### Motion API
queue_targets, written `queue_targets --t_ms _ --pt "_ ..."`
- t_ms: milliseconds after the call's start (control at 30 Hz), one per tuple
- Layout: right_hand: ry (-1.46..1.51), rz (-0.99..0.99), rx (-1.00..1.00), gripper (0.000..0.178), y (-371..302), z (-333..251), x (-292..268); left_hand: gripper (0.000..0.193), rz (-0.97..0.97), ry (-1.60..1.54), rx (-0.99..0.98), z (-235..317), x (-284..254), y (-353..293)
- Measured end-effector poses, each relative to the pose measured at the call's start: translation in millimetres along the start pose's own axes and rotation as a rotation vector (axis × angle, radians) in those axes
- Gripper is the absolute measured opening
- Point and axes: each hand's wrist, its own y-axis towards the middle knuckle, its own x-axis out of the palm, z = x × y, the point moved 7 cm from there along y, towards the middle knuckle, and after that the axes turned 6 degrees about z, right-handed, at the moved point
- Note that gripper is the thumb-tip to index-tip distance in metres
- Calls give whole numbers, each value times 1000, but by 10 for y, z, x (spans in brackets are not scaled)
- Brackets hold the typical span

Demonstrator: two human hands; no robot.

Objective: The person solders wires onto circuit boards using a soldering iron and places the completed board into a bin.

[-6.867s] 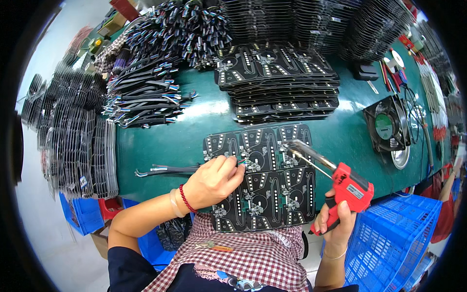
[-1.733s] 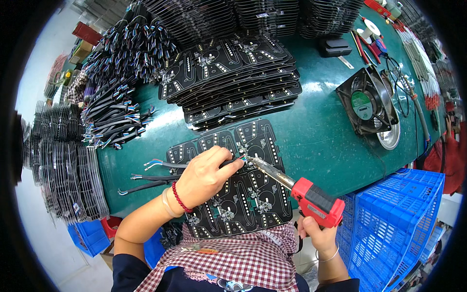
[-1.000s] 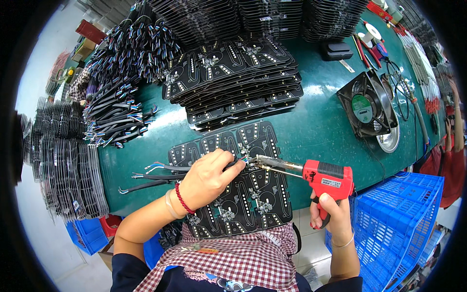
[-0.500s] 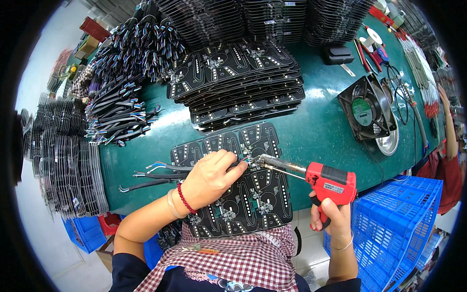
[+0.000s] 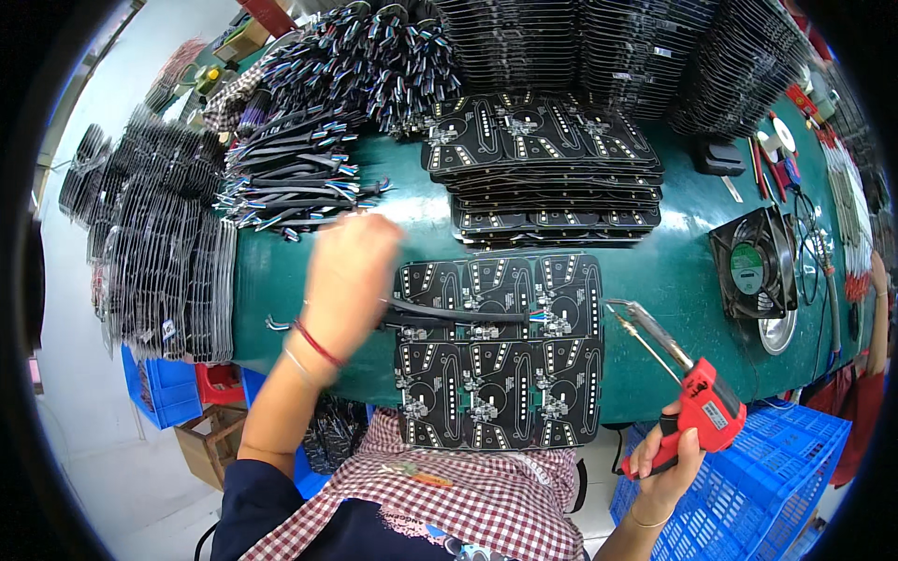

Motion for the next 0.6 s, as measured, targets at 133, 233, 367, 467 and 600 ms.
queue_targets --t_ms 133,233,367,467,600 --pt "43 -76 -5 42 -20 1 53 20 49 20 -103 -979 73 -107" --pt "47 -13 -18 42 -47 -2 97 17 140 -131 48 -1008 -22 -177" --pt "56 -30 -9 45 -212 -1 224 19 294 -435 -12 -666 -416 -333" --pt "-14 -93 30 51 -408 58 315 23 22 -512 87 -115 -472 -703" --pt "-190 -186 174 57 -695 244 408 38 -171 -576 193 281 -387 -1247"
